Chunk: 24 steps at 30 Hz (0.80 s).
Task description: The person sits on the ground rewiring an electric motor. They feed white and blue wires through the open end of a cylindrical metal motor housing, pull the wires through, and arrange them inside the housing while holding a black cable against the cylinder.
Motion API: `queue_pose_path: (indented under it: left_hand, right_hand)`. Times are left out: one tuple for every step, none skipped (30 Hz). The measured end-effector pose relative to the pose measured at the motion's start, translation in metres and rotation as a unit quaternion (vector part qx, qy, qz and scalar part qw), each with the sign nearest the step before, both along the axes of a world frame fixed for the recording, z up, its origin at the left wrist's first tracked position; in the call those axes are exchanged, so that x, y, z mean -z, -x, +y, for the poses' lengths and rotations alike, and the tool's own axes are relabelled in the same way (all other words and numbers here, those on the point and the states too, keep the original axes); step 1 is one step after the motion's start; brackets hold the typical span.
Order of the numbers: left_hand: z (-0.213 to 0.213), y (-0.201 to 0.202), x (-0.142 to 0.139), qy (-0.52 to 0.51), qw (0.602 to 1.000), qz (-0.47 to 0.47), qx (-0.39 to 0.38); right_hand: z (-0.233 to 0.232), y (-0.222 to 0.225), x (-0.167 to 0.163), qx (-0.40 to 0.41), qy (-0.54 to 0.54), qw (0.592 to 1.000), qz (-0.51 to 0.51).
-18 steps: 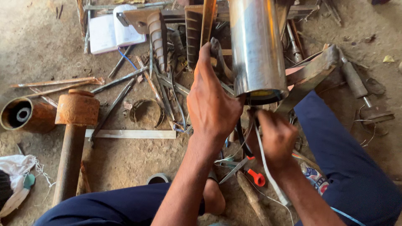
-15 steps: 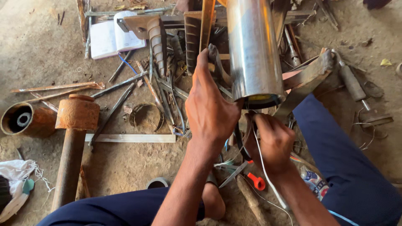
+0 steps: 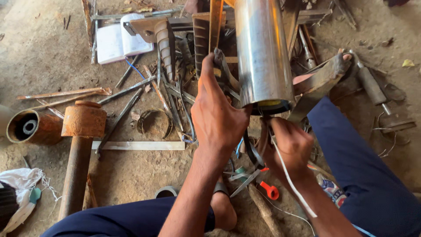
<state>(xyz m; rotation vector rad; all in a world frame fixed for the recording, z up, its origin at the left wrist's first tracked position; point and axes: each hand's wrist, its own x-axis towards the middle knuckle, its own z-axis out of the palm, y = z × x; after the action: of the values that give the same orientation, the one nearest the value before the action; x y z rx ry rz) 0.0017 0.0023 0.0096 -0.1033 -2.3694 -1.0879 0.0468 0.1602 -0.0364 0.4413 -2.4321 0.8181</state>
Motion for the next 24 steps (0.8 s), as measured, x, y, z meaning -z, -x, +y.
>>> queue_pose_path:
  left_hand:
    - [0.000, -0.001, 0.001, -0.001, 1.000, -0.011, 0.000]
    - [0.000, 0.000, 0.002, -0.002, 1.000, -0.021, 0.002]
    - [0.000, 0.000, 0.003, -0.002, 1.000, -0.031, 0.005]
    - [-0.001, 0.001, 0.005, 0.005, 1.000, -0.017, 0.007]
    - [-0.001, 0.002, 0.006, 0.012, 1.000, -0.004, 0.010]
    - [0.000, 0.002, 0.008, 0.018, 1.000, 0.009, 0.013]
    - [0.000, 0.002, 0.009, 0.021, 1.000, 0.001, 0.011]
    - [0.000, 0.003, 0.009, 0.026, 1.000, -0.006, 0.008]
    - [0.000, 0.003, 0.009, 0.028, 1.000, -0.012, 0.002]
    - [0.000, 0.002, 0.008, 0.018, 0.999, -0.025, 0.006]
    - [0.000, 0.001, 0.007, 0.007, 0.999, -0.038, 0.011]
    - [0.001, 0.001, 0.006, -0.005, 0.999, -0.049, 0.015]
    - [0.002, 0.001, 0.005, 0.005, 0.999, -0.037, 0.007]
    - [0.004, 0.000, 0.004, 0.015, 1.000, -0.027, -0.001]
    - [0.006, -0.001, 0.003, 0.025, 1.000, -0.014, -0.009]
    - [0.008, -0.003, 0.003, 0.024, 1.000, -0.005, -0.012]
    - [0.010, -0.005, 0.003, 0.022, 1.000, 0.003, -0.017]
    - [0.013, -0.005, 0.004, 0.019, 0.999, 0.012, -0.024]
    - [0.019, -0.002, 0.006, 0.022, 0.999, 0.026, -0.040]
    - [0.025, 0.003, 0.008, 0.026, 0.997, 0.040, -0.055]
    - [0.030, 0.007, 0.010, 0.030, 0.996, 0.052, -0.072]
    - [0.032, 0.006, 0.012, 0.035, 0.995, 0.064, -0.073]
    - [0.034, 0.003, 0.013, 0.041, 0.994, 0.073, -0.074]
    - [0.034, 0.004, 0.014, 0.048, 0.993, 0.075, -0.072]
  right_hand:
    - [-0.003, 0.000, 0.001, 0.004, -0.012, 1.000, 0.013]
    - [-0.006, 0.000, 0.001, 0.010, -0.022, 0.999, 0.027]
    - [-0.008, 0.000, 0.002, 0.016, -0.032, 0.999, 0.041]
    - [-0.010, 0.000, 0.002, 0.016, -0.032, 0.999, 0.022]
    - [-0.011, 0.000, 0.002, 0.015, -0.031, 0.999, 0.002]
    - [-0.011, 0.000, 0.002, 0.013, -0.031, 0.999, -0.018]
    - [-0.011, 0.001, 0.001, 0.015, -0.028, 0.999, -0.020]
    - [-0.011, 0.003, 0.001, 0.015, -0.025, 0.999, -0.020]
    - [-0.011, 0.006, 0.000, 0.013, -0.024, 0.999, -0.019]
    - [-0.010, 0.008, 0.000, 0.013, -0.018, 1.000, -0.008]
    - [-0.010, 0.010, 0.000, 0.014, -0.013, 1.000, 0.004]
    - [-0.010, 0.012, 0.000, 0.015, -0.009, 1.000, 0.018]
    - [-0.010, 0.012, 0.000, 0.016, -0.010, 1.000, 0.018]
    - [-0.009, 0.012, 0.000, 0.017, -0.011, 1.000, 0.017]
    - [-0.009, 0.011, 0.000, 0.018, -0.012, 1.000, 0.018]
    - [-0.008, 0.010, 0.000, 0.019, -0.008, 1.000, 0.008]
    - [-0.006, 0.008, 0.000, 0.017, -0.005, 1.000, -0.004]
    - [-0.005, 0.006, 0.000, 0.013, -0.002, 1.000, -0.014]
    - [-0.003, 0.003, -0.001, 0.005, 0.005, 1.000, -0.011]
    - [-0.001, 0.001, -0.002, -0.003, 0.015, 1.000, -0.009]
    - [0.001, 0.000, -0.002, -0.013, 0.024, 1.000, -0.008]
    - [0.002, -0.001, -0.003, -0.009, 0.029, 0.999, -0.014]
    - [0.002, -0.001, -0.003, -0.004, 0.035, 0.999, -0.021]
    - [0.003, 0.000, -0.003, -0.001, 0.041, 0.999, -0.027]
